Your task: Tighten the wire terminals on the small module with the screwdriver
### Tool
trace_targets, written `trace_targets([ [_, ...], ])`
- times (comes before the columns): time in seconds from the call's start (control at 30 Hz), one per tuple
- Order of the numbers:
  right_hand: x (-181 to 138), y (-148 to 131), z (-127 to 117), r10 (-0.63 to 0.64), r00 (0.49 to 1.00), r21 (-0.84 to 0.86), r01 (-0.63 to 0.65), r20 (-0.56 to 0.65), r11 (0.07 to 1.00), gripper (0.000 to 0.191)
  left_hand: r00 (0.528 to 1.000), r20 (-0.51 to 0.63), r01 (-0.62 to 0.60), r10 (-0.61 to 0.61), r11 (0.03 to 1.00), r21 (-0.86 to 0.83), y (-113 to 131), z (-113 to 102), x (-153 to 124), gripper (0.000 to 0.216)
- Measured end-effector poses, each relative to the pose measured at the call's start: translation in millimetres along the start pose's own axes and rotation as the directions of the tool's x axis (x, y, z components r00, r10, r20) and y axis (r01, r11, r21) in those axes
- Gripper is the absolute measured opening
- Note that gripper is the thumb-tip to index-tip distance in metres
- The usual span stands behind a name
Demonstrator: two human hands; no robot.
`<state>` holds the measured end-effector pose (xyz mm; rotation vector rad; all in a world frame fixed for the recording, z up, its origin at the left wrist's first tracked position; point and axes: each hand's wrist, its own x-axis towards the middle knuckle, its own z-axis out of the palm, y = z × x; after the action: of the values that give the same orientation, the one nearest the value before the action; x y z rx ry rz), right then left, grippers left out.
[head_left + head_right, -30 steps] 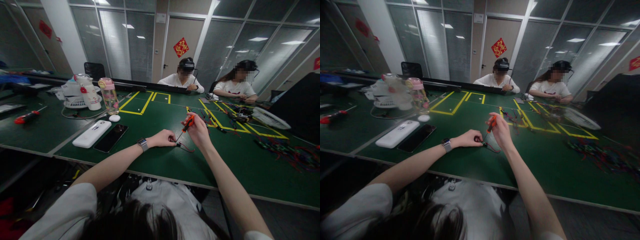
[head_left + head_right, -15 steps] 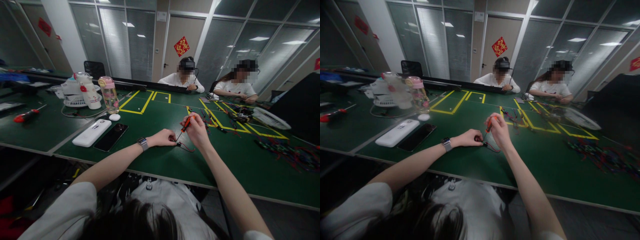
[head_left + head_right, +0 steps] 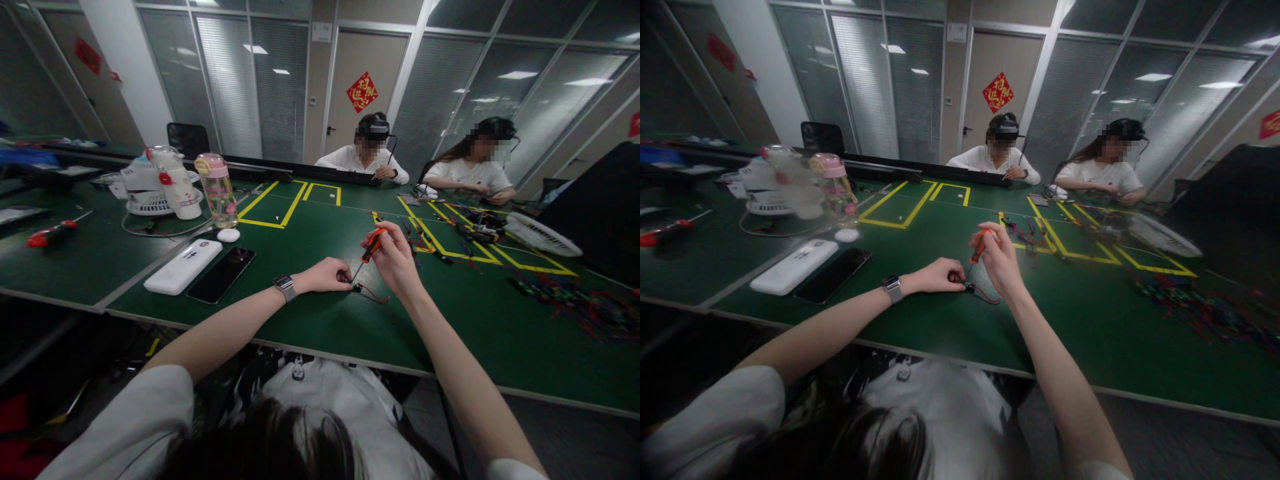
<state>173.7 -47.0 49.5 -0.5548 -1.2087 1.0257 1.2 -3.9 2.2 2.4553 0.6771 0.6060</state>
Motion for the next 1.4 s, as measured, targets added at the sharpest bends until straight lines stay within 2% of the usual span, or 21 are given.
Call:
trace_targets([
  [0.33,0.1,1.7,-0.1,-0.017,0.999,0.055,0.015,0.037,0.998,0.018,1.000,0.001,-0.007,0.007,1.000,0.008,0.0,-0.2,0.2,0.018],
  [0.47,0.7,3.1,0.0,-0.040,0.999,0.058,0.039,0.005,0.998,0.019,1.000,0.009,-0.005,0.005,1.000,0.028,0.1,-0.6,0.7,0.020],
  [1.0,1.6,3.8,-0.3,0.003,1.000,0.111,-0.002,-0.004,0.994,0.021,1.000,0.013,0.001,-0.002,1.000,0.031,0.7,-0.2,0.5,0.017],
  [1.4,1.4,2.4,0.6,0.005,1.000,0.088,-0.005,-0.003,0.996,0.020,1.000,0.009,0.004,-0.004,1.000,0.023,1.3,-0.8,0.7,0.015],
])
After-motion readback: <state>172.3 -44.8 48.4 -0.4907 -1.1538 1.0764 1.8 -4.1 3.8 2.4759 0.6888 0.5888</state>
